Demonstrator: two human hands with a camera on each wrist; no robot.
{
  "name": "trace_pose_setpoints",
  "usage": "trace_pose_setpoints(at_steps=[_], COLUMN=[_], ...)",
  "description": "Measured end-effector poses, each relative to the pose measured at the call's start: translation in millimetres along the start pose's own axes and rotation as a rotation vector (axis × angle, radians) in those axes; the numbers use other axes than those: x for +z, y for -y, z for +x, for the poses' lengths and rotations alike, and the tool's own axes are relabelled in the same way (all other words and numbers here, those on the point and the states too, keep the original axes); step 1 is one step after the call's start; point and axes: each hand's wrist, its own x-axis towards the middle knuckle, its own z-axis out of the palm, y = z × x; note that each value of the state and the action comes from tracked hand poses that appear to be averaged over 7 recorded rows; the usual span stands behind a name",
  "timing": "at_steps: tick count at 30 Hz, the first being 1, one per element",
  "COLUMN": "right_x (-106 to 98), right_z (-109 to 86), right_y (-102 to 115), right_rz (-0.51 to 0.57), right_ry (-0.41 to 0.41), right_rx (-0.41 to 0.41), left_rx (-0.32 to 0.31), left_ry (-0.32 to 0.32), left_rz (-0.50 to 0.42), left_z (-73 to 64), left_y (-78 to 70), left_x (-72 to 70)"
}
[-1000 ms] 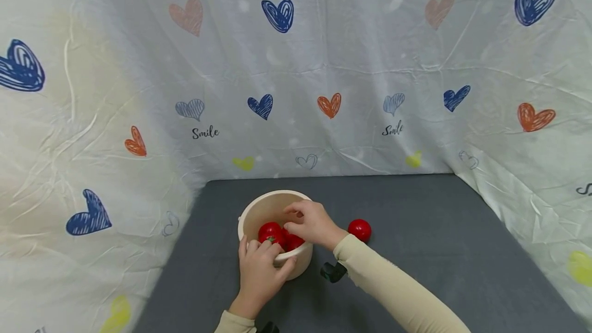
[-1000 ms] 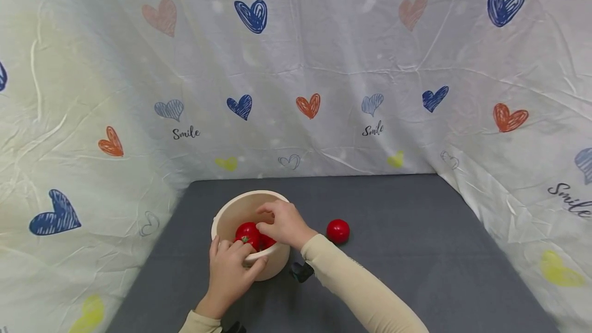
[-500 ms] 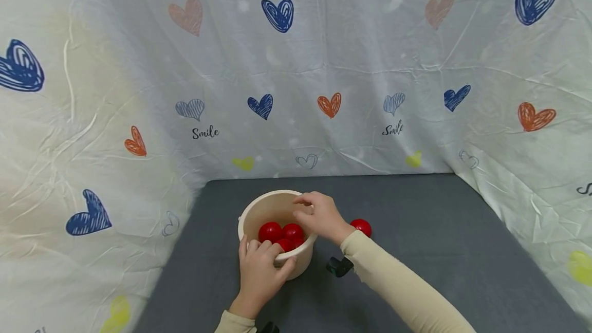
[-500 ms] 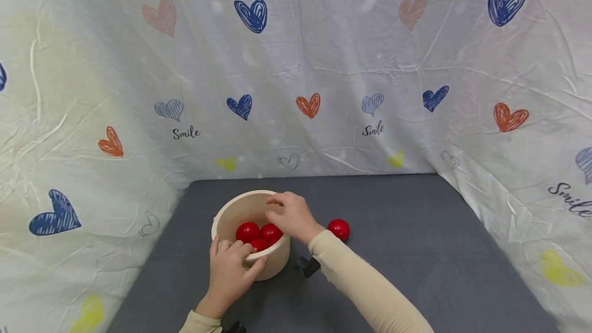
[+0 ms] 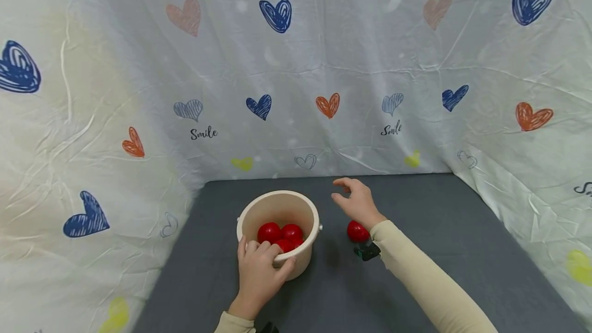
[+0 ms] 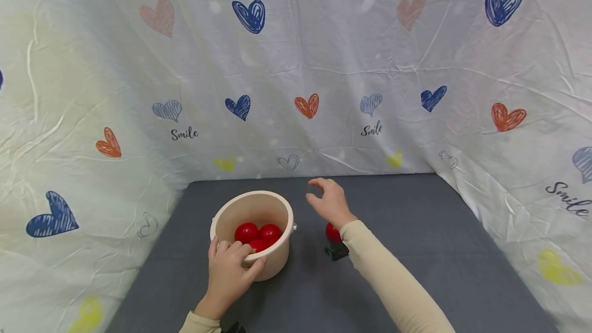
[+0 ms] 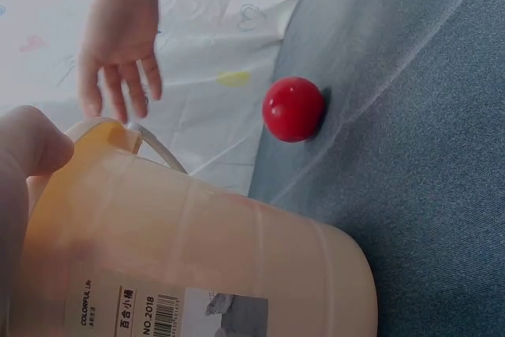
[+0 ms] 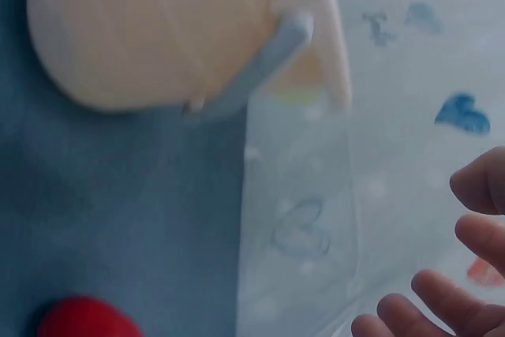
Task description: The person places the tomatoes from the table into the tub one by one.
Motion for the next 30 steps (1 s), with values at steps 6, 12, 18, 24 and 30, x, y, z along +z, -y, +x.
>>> trace_pose_setpoints(at_steps=[6,12,18,24,30], right_x=[-12,-13,-9,-3,7], right_z=[-0.6,-3.1,-7.7,-12.2,-16.3], right_y=[-26,-49,-67,-80,-91], right_rz=[-0.002,-0.034,-0.075,-0.097,-0.099], right_ry=[0.011,0.049,0.086,0.102,0.119], right_rx=[0.086,0.180,0.243,0.258,0.293], left_rx=[0.005,0.010,0.017,0.013,0.017], left_ry=[0.001,-0.005,-0.006,-0.001,-0.003], left_rz=[-0.005,-0.003,-0.003,-0.005,-0.005], left_z=[0.0,0.5,0.3,0.3,0.3], left_y=[0.5,0.3,0.3,0.7,0.9], left_x=[0.2,-0.2,0.5,0.7,0.9])
